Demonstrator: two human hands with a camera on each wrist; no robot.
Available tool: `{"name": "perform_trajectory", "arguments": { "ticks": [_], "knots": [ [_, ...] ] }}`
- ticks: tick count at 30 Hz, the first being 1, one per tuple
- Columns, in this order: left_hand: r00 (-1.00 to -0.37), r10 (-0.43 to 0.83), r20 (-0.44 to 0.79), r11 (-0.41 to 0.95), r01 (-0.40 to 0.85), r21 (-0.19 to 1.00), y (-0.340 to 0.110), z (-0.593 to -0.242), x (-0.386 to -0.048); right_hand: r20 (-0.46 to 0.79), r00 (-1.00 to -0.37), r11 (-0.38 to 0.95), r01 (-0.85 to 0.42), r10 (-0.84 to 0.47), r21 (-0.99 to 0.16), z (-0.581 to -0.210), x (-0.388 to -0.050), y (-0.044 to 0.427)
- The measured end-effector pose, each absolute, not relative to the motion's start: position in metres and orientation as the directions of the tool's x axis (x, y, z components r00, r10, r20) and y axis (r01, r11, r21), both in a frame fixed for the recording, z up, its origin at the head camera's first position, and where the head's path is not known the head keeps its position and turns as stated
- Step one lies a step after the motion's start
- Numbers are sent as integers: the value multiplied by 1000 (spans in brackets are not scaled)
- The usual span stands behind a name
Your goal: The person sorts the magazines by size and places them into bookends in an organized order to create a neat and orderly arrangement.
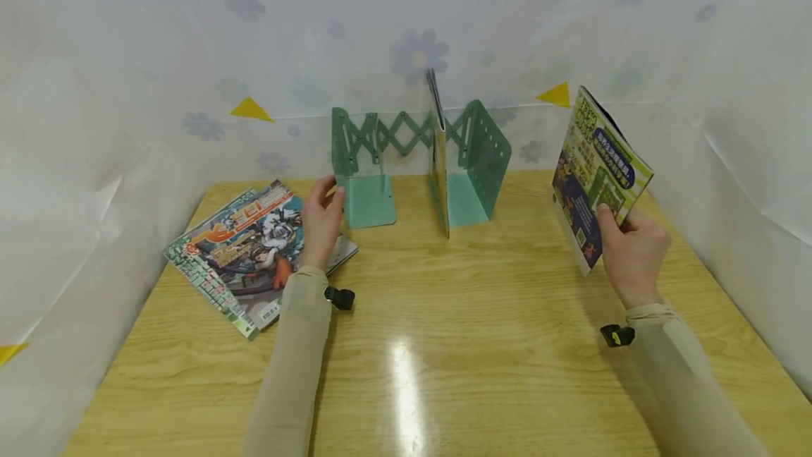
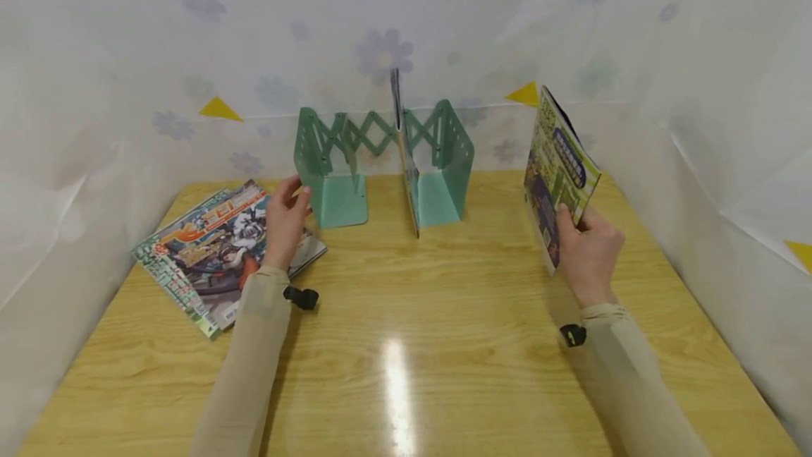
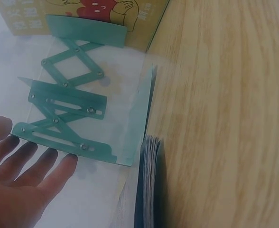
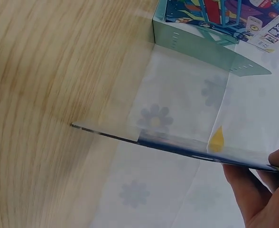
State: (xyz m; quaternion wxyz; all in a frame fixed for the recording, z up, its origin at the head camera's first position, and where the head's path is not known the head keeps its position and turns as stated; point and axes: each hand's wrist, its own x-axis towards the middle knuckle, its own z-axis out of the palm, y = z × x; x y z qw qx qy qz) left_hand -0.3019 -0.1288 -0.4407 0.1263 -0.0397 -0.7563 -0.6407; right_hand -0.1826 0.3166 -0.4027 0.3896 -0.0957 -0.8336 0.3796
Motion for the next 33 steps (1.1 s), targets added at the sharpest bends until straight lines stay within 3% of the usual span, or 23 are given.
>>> {"name": "perform_trajectory", "arguments": {
  "ticks": [10, 17, 26, 33],
  "knots": [
    [-959, -111, 259, 198, 234, 952, -129, -440, -298, 520, -671, 639, -88, 529, -764, -399, -180, 312],
    [-959, -100, 266, 179, 246, 953, -128, -439, -299, 519, -665, 598, -133, 537, -790, -399, -177, 310],
    [-963, -79, 259, 191, 240, 952, -121, -407, -276, 515, -669, 582, -148, 537, -800, -400, -165, 306],
    [-961, -80, 264, 198, 245, 949, -121, -405, -272, 492, -673, 567, -130, 552, -813, -394, -156, 296]
  ]
}}
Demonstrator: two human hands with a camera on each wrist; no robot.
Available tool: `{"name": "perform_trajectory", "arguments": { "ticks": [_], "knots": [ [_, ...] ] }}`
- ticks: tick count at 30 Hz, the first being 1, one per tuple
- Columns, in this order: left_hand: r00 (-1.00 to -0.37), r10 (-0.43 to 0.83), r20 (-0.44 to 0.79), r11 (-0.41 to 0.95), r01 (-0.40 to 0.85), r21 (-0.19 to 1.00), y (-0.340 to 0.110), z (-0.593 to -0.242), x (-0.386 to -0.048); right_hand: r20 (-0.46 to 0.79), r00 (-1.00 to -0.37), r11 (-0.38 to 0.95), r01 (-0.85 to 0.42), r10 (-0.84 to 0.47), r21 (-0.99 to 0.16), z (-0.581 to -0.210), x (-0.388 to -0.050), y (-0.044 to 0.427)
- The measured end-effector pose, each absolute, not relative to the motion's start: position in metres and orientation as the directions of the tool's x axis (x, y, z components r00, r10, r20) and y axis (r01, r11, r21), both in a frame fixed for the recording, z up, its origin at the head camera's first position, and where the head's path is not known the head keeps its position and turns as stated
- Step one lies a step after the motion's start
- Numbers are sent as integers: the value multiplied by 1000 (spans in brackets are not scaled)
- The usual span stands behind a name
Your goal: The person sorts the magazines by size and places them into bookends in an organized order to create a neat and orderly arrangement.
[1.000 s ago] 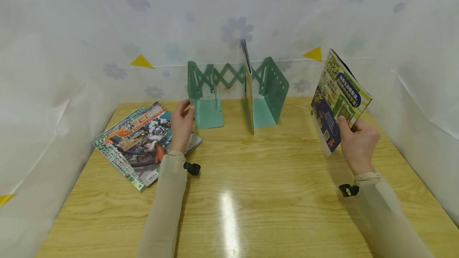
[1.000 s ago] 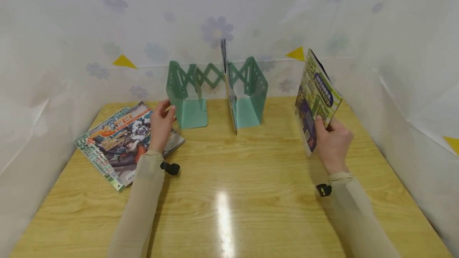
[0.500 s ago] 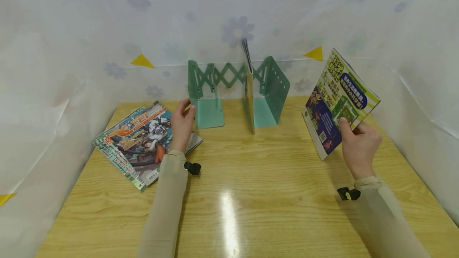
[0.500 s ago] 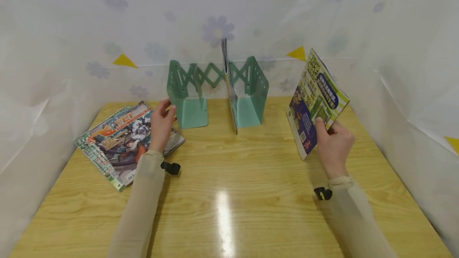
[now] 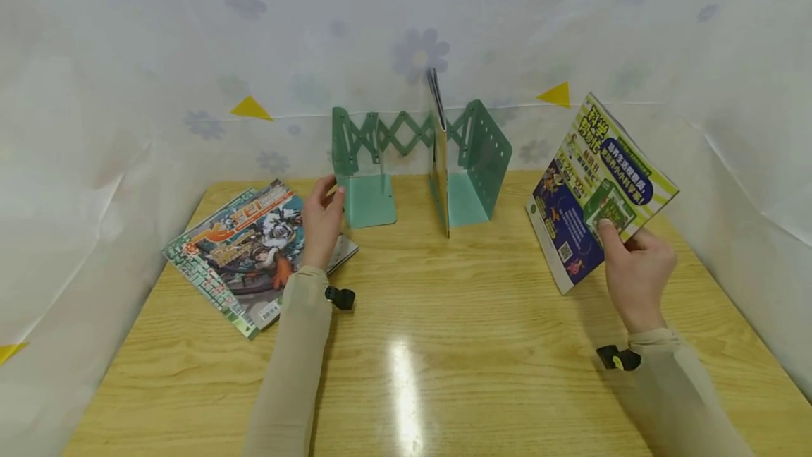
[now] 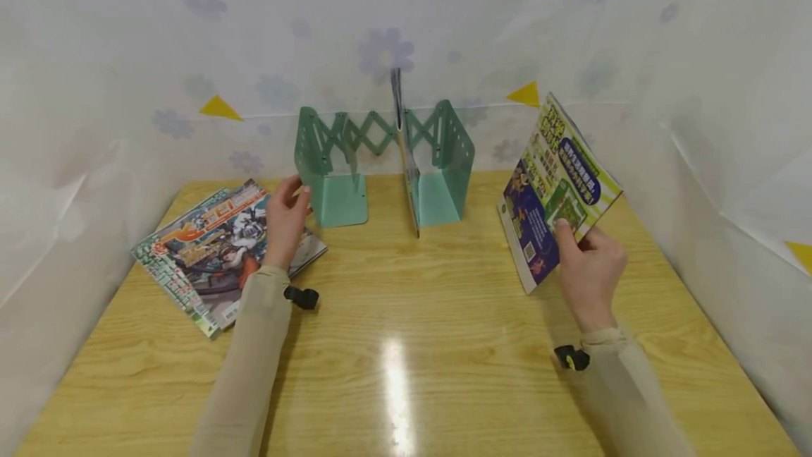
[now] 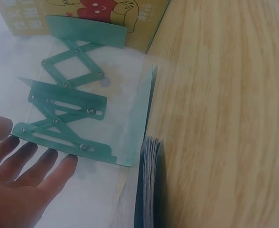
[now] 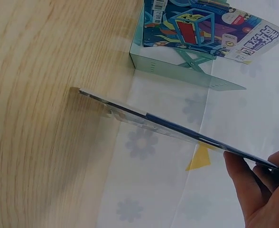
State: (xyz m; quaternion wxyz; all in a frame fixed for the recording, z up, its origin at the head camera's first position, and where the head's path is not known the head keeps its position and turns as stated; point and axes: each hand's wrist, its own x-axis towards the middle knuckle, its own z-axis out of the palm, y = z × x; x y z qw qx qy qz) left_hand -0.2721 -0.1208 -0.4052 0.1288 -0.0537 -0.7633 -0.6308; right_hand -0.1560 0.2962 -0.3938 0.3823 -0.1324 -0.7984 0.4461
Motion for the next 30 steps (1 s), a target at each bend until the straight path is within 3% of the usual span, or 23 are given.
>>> {"name": "perform_trajectory", "arguments": {
  "ticks": [30],
  "knots": [
    [-960, -73, 270, 185, 253, 950, -122, -407, -273, 578, -660, 603, -230, 480, -764, -398, -131, 275]
  ]
}}
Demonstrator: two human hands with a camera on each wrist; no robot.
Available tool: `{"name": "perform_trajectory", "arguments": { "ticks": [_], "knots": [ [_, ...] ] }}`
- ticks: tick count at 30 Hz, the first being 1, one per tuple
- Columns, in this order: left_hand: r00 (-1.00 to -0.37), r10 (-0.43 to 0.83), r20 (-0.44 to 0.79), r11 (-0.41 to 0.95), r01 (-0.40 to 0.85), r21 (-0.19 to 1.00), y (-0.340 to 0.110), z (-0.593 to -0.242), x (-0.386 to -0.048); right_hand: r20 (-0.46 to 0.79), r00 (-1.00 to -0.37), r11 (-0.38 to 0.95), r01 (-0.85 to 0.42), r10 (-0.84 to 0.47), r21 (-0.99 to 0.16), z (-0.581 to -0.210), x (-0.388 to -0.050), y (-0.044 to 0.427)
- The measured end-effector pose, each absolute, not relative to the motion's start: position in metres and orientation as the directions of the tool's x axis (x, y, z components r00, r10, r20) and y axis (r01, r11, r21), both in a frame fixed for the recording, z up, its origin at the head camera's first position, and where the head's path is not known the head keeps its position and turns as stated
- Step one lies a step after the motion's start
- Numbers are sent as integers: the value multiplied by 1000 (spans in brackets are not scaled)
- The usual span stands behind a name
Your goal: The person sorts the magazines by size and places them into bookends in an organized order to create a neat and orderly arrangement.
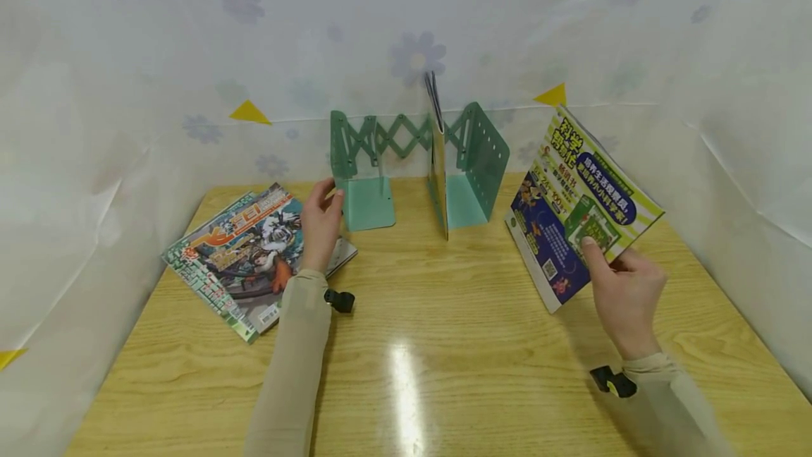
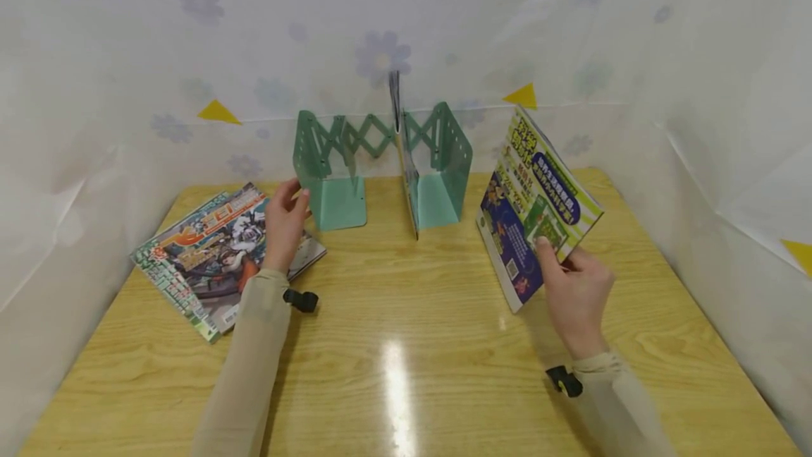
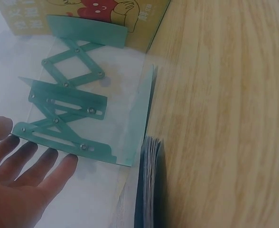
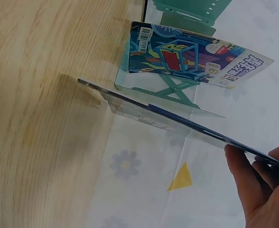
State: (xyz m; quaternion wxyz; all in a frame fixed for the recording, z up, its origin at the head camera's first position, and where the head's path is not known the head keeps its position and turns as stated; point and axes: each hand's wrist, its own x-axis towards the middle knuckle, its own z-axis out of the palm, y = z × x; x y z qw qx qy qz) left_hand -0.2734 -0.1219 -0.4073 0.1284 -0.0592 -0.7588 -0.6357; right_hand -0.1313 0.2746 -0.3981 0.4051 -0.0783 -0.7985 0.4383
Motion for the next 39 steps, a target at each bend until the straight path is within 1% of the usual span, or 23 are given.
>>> {"name": "perform_trajectory", "arguments": {
  "ticks": [7, 13, 25, 29, 34, 39],
  "knots": [
    [-960, -77, 270, 192, 251, 949, -122, -407, -273, 582, -669, 577, -272, 462, -770, -395, -128, 265],
    [-964, -74, 257, 189, 239, 952, -122, -405, -273, 568, -690, 531, -307, 448, -790, -395, -125, 258],
    [-966, -77, 246, 192, 227, 955, -122, -404, -273, 579, -705, 516, -344, 410, -784, -400, -128, 248],
    [-966, -81, 244, 197, 225, 954, -121, -404, -273, 582, -709, 533, -338, 398, -776, -401, -130, 246],
    [-965, -89, 247, 180, 228, 957, -124, -418, -283, 592, -705, 557, -331, 390, -761, -403, -136, 245],
    [-955, -95, 281, 192, 260, 946, -127, -436, -294, 595, -705, 556, -338, 385, -760, -398, -136, 240]
  ]
}}
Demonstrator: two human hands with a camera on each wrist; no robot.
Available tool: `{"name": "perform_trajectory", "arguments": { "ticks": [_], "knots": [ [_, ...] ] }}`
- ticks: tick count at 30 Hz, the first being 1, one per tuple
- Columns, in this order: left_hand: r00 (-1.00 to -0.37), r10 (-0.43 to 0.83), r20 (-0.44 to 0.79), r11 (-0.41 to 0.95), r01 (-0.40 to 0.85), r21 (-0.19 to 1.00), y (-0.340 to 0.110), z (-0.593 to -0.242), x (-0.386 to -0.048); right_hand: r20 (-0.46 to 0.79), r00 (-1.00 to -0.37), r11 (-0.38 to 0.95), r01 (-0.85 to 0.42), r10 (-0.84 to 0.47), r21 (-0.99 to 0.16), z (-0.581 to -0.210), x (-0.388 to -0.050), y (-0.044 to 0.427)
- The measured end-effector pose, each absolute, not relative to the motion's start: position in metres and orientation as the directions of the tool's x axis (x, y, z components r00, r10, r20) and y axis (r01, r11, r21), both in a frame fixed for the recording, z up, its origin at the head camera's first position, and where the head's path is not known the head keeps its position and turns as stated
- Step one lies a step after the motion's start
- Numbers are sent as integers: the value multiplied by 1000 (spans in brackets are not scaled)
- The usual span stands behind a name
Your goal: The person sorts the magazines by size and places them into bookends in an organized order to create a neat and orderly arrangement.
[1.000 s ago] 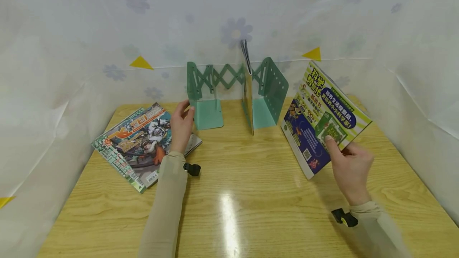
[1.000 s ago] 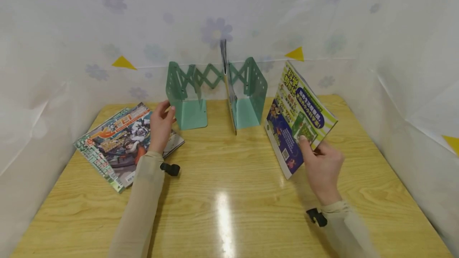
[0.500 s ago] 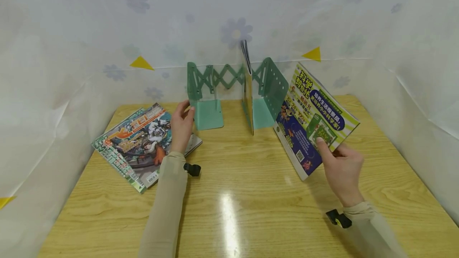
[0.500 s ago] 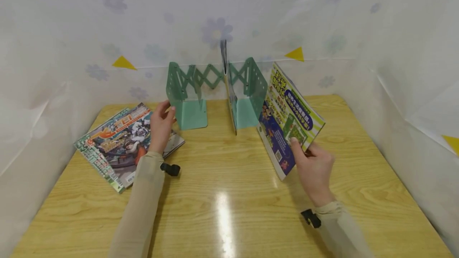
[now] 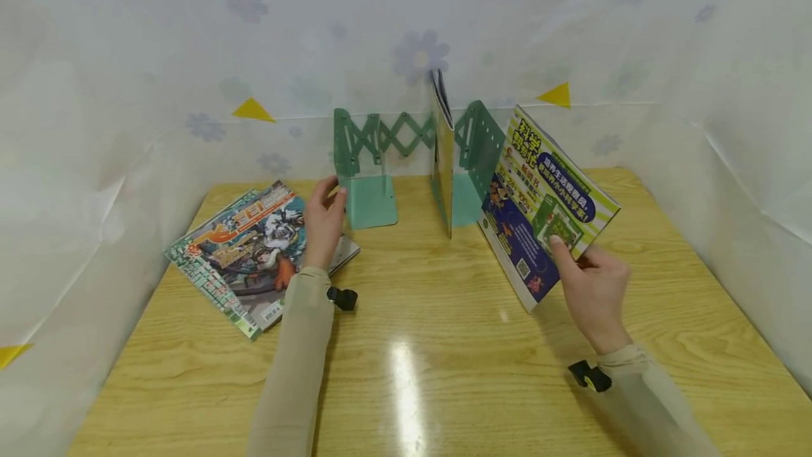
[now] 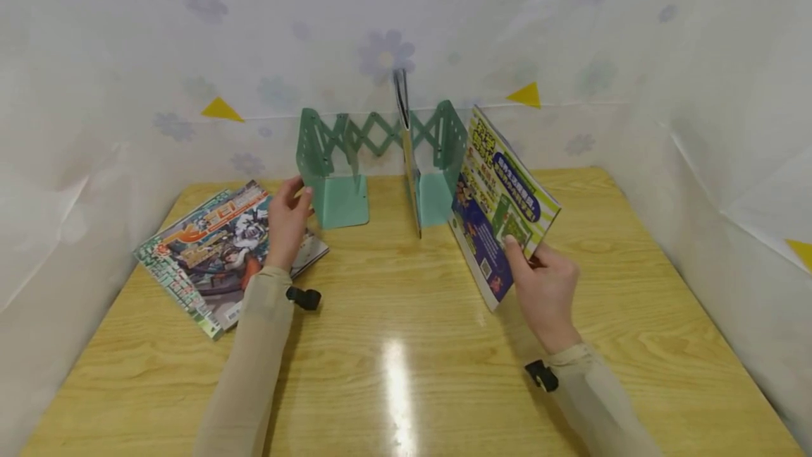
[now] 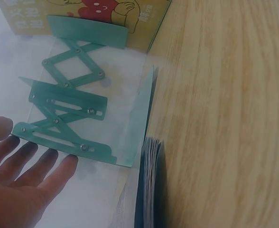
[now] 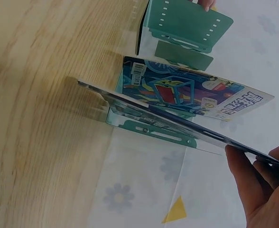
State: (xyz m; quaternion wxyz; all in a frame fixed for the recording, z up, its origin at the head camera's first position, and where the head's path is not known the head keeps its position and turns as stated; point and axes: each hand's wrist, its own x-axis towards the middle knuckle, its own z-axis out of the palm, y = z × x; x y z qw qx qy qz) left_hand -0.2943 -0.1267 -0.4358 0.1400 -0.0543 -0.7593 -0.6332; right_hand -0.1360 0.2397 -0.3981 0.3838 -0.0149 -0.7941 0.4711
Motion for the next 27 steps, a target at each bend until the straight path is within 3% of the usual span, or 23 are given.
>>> {"name": "perform_trajectory", "arguments": {
  "ticks": [12, 27],
  "knots": [
    [-962, -94, 258, 168, 240, 956, -127, -436, -294, 551, -743, 494, -341, 380, -800, -405, -150, 235],
    [-958, -106, 267, 193, 244, 950, -126, -436, -295, 549, -763, 535, -322, 341, -781, -406, -163, 228]
  ]
}}
